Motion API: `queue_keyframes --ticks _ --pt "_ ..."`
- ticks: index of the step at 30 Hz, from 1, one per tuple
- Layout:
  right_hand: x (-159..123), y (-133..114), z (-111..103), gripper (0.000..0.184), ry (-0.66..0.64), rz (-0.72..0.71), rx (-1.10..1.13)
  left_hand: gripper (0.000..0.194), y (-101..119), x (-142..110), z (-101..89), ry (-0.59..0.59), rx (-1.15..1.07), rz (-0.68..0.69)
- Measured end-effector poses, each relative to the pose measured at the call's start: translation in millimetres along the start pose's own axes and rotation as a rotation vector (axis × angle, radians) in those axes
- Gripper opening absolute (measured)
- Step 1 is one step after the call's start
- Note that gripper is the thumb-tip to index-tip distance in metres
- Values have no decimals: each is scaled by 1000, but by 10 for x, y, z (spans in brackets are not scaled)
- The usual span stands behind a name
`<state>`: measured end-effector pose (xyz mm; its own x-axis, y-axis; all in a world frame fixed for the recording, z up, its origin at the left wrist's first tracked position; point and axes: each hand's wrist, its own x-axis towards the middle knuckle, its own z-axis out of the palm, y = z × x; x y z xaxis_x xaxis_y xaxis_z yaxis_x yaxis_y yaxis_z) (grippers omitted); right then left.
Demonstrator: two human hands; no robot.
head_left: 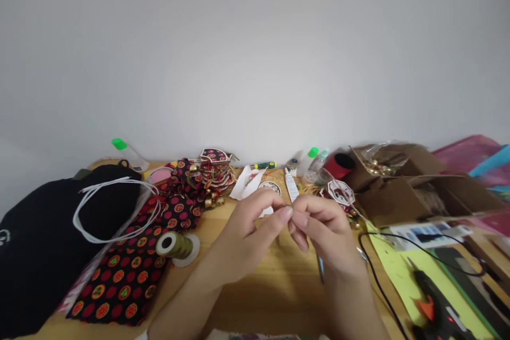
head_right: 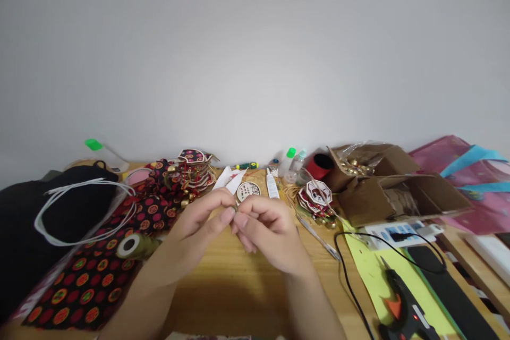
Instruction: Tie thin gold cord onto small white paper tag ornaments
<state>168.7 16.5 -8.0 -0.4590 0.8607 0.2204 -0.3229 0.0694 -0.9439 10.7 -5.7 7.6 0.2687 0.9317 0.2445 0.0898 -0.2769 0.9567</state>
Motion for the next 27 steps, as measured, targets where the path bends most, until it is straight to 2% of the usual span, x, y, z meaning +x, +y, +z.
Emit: queue_keyframes --ticks 4,8,13,17,21,26,27 --pt "-12 6 -5 27 0 48 86 29 -12 -5 9 -15 -73 63" --pt "-8 -12 27 29 -54 101 291 32 -34 -14 59 4 -273 103" --pt "62 -21 124 30 -167 96 612 34 -38 -11 147 24 -579 6" --pt "99 -28 135 34 -187 -2 704 33 3 -4 151 87 -749 -42" --pt "47 -66 83 31 -68 -60 537 31 39 -11 114 130 -797 -56" --pt "-62 -70 84 11 109 -180 80 36 39 -33 135 146 -805 -84" --pt "-74 -67 97 15 127 -214 -11 37 36 -37 144 149 -797 -86"
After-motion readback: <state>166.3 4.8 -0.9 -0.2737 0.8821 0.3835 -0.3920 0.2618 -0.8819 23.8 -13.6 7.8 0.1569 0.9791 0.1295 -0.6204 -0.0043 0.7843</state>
